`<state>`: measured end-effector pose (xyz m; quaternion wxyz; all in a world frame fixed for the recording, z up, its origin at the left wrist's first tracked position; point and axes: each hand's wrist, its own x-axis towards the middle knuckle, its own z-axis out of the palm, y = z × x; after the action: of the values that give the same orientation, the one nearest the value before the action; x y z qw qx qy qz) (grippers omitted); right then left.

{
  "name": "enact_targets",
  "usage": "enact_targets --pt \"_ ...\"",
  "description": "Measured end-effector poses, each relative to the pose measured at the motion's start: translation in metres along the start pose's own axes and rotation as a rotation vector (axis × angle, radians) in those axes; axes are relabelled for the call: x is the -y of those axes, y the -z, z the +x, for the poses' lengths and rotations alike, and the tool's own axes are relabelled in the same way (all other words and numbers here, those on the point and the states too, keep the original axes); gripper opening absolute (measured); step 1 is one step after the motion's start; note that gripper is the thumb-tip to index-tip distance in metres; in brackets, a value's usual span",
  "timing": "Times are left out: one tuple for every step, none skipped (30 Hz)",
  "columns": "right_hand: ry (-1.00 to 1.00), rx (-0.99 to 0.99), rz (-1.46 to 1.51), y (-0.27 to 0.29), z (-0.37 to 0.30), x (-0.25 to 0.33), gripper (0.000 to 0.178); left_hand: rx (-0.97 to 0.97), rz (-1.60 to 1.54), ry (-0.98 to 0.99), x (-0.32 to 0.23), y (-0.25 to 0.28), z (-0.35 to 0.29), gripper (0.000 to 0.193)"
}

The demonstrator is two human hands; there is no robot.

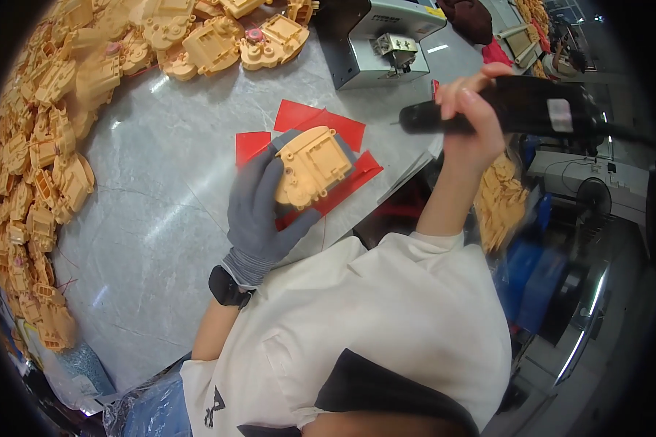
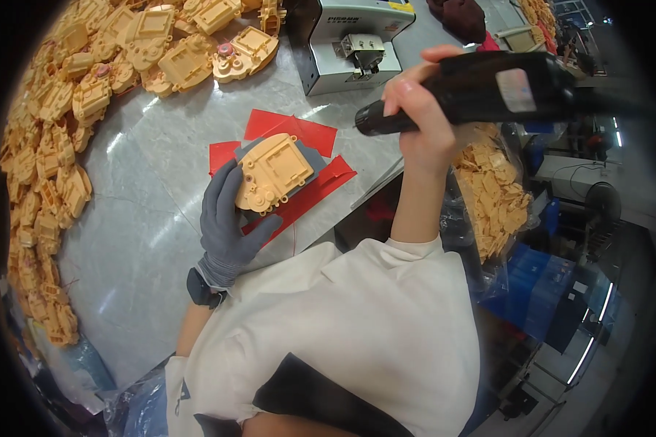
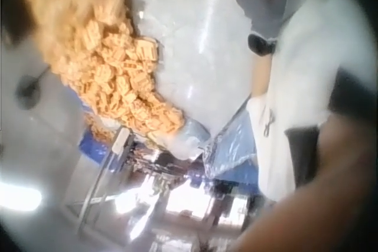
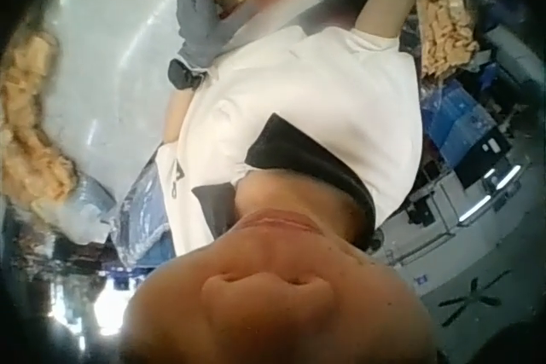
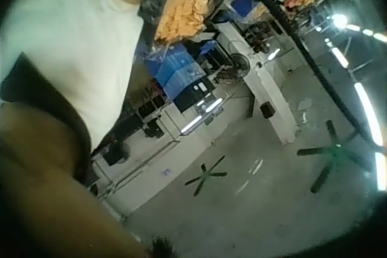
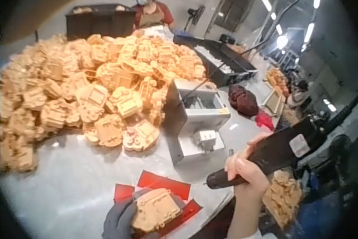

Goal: The person assembles plastic toy components by hand, securing them with screws using an electric screwdriver.

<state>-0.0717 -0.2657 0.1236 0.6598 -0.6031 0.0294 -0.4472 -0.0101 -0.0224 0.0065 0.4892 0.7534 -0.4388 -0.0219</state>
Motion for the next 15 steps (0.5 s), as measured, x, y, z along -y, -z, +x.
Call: enact_targets --pt "0.057 -0.019 -0.046 -0.005 0.004 0.005 0.035 -0.003 -0.021 -0.007 0.000 0.001 -0.002 0.080" --pt "0.131 -0.075 -0.044 -0.007 0.016 0.004 0.032 -0.003 -0.020 -0.008 0.000 0.002 -0.005 0.080" --pt "0.175 -0.100 -0.044 -0.009 0.030 -0.002 0.031 -0.011 -0.020 0.009 0.002 0.001 -0.007 0.080" --pt "0.219 -0.124 -0.043 -0.009 0.045 -0.010 0.030 -0.019 -0.019 0.026 0.003 0.001 -0.008 0.080" --pt "0.226 -0.051 -0.153 0.000 0.059 -0.019 0.030 -0.026 -0.018 0.027 0.003 0.002 -0.010 0.080" --pt "0.244 -0.128 -0.089 -0.001 0.067 -0.029 0.027 -0.026 -0.023 0.039 0.003 0.002 -0.010 0.078" --pt "0.222 -0.138 -0.139 0.004 0.071 -0.035 0.026 -0.024 -0.028 0.051 0.003 0.002 -0.008 0.076" --pt "0.190 -0.146 -0.185 0.006 0.071 -0.040 0.026 -0.030 -0.025 0.055 0.003 0.002 -0.009 0.076" --pt "0.143 -0.161 -0.200 0.004 0.070 -0.043 0.024 -0.017 -0.021 0.069 0.002 0.003 -0.008 0.076" --pt "0.143 -0.160 -0.198 0.004 0.070 -0.044 0.024 -0.002 -0.018 0.081 0.002 0.003 -0.008 0.076" --pt "0.127 -0.150 -0.202 0.004 0.069 -0.044 0.025 0.001 -0.017 0.079 0.002 0.003 -0.008 0.076" --pt "0.112 -0.142 -0.207 0.004 0.068 -0.044 0.025 -0.012 -0.033 0.089 0.003 0.002 -0.009 0.076" --pt "0.115 -0.151 -0.210 0.005 0.066 -0.043 0.025 -0.022 -0.050 0.097 0.004 0.002 -0.009 0.076" --pt "0.089 -0.156 -0.194 0.002 0.062 -0.046 0.025 -0.025 -0.046 0.101 0.004 0.002 -0.010 0.076" --pt "0.063 -0.161 -0.179 0.001 0.058 -0.049 0.025 -0.032 -0.047 0.115 0.004 0.003 -0.011 0.076"
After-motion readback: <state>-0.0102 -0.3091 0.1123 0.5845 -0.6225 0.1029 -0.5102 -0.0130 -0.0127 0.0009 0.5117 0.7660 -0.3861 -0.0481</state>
